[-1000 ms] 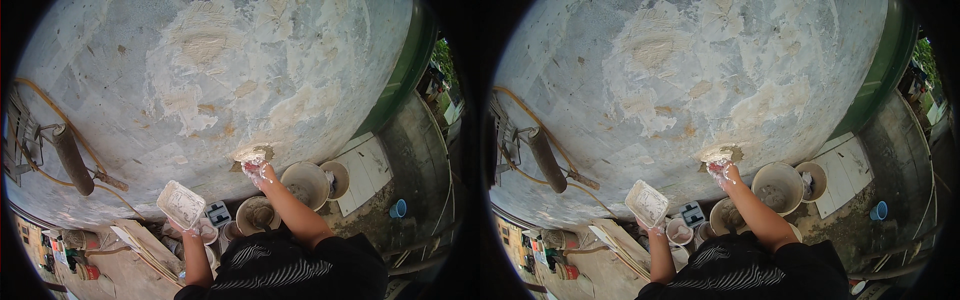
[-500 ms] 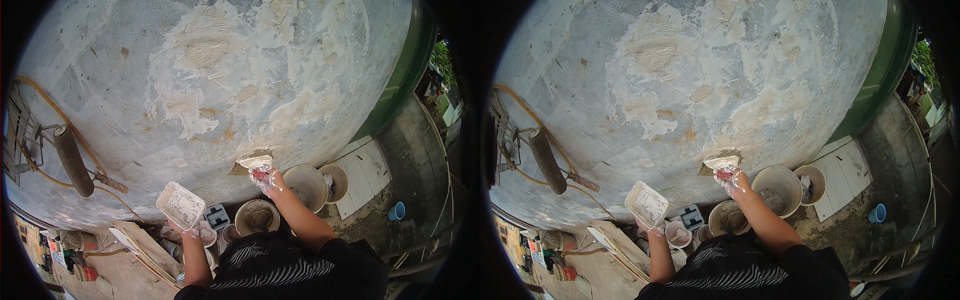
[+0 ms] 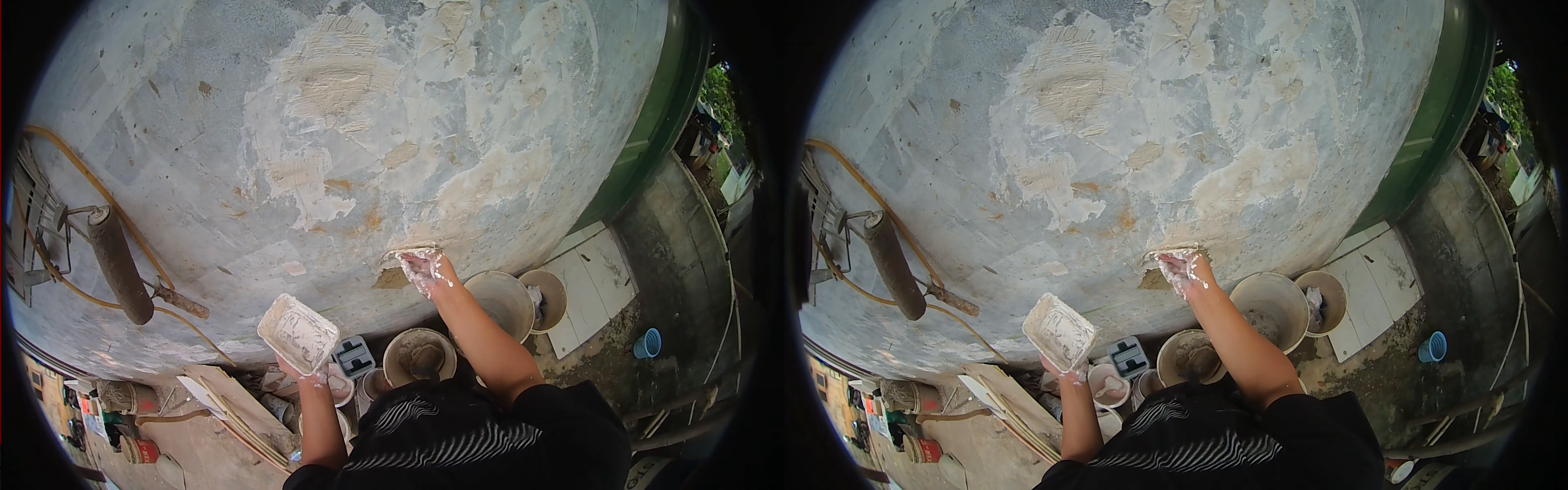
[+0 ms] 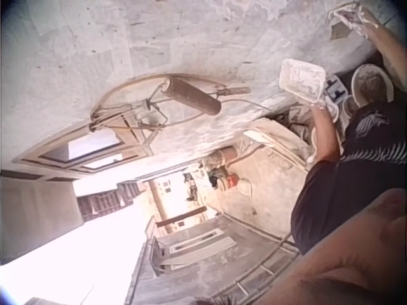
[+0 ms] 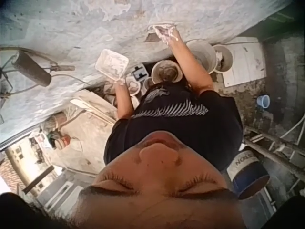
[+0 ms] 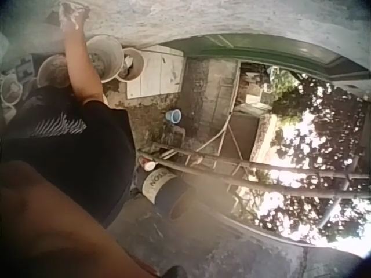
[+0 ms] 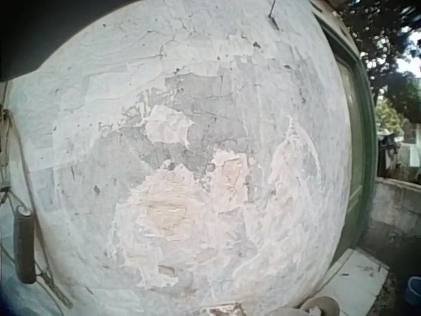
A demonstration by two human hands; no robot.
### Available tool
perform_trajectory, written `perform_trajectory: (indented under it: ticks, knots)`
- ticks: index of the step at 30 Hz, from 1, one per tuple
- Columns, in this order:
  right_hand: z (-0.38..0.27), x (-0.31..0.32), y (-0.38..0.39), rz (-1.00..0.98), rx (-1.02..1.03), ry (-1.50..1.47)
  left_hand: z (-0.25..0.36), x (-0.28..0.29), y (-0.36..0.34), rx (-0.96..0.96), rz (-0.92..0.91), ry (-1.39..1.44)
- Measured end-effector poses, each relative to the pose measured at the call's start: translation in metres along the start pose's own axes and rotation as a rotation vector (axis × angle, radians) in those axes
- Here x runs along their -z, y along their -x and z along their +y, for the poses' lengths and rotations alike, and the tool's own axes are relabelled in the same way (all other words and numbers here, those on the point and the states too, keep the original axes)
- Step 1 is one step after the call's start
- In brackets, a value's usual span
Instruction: Apply patching compound to a damaged exterior wall.
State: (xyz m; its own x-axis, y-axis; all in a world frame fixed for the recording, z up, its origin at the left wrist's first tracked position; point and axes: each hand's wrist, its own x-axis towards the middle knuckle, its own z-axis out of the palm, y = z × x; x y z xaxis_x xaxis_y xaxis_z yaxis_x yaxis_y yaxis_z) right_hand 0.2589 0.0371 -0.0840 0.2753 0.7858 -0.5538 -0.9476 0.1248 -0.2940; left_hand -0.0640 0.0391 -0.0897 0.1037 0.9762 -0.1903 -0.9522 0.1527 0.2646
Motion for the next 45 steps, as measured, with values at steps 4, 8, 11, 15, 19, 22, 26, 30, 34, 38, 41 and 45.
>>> perform_trajectory:
  ticks: [4, 8, 11, 15, 19, 22, 26, 30, 34, 38, 41, 45]
  knots:
    - [-0.006, 0.007, 0.015, -0.073, 0.041, -0.021, -0.006, -0.008, 0.002, 0.034, -0.038, 0.024]
    - [0.01, 0.032, 0.024, -0.091, 0.003, 0.077, -0.005, -0.003, 0.005, 0.036, -0.036, 0.013]
    - [0.024, 0.053, -0.001, -0.015, -0.058, 0.118, -0.009, -0.003, 0.005, 0.058, -0.03, 0.02]
    - [0.038, 0.032, -0.026, 0.003, -0.048, 0.087, -0.008, -0.004, 0.004, 0.062, -0.013, 0.046]
    - [0.026, -0.003, -0.007, -0.013, 0.011, 0.096, -0.006, -0.003, 0.002, 0.04, -0.033, 0.022]
    - [0.005, -0.023, 0.015, -0.069, 0.036, 0.068, -0.012, -0.01, 0.0, 0.038, -0.005, -0.012]
    - [-0.018, -0.032, 0.054, -0.221, 0.083, 0.005, -0.02, -0.012, -0.001, 0.096, -0.043, 0.014]
    - [-0.032, -0.024, 0.085, -0.356, 0.118, 0.032, -0.024, -0.003, -0.004, 0.067, -0.003, -0.048]
    - [-0.002, 0.022, 0.055, -0.062, -0.042, 0.165, -0.022, -0.01, 0.003, 0.116, -0.124, -0.013]
    - [0.026, 0.045, 0.006, 0.071, -0.137, 0.187, -0.018, -0.009, 0.006, 0.125, -0.134, 0.008]
    - [0.028, 0.013, -0.008, -0.014, -0.033, 0.141, -0.016, -0.011, 0.006, 0.107, -0.106, 0.019]
    - [0.004, -0.027, 0.017, -0.08, 0.019, 0.11, -0.011, -0.013, 0.009, 0.077, -0.037, 0.088]
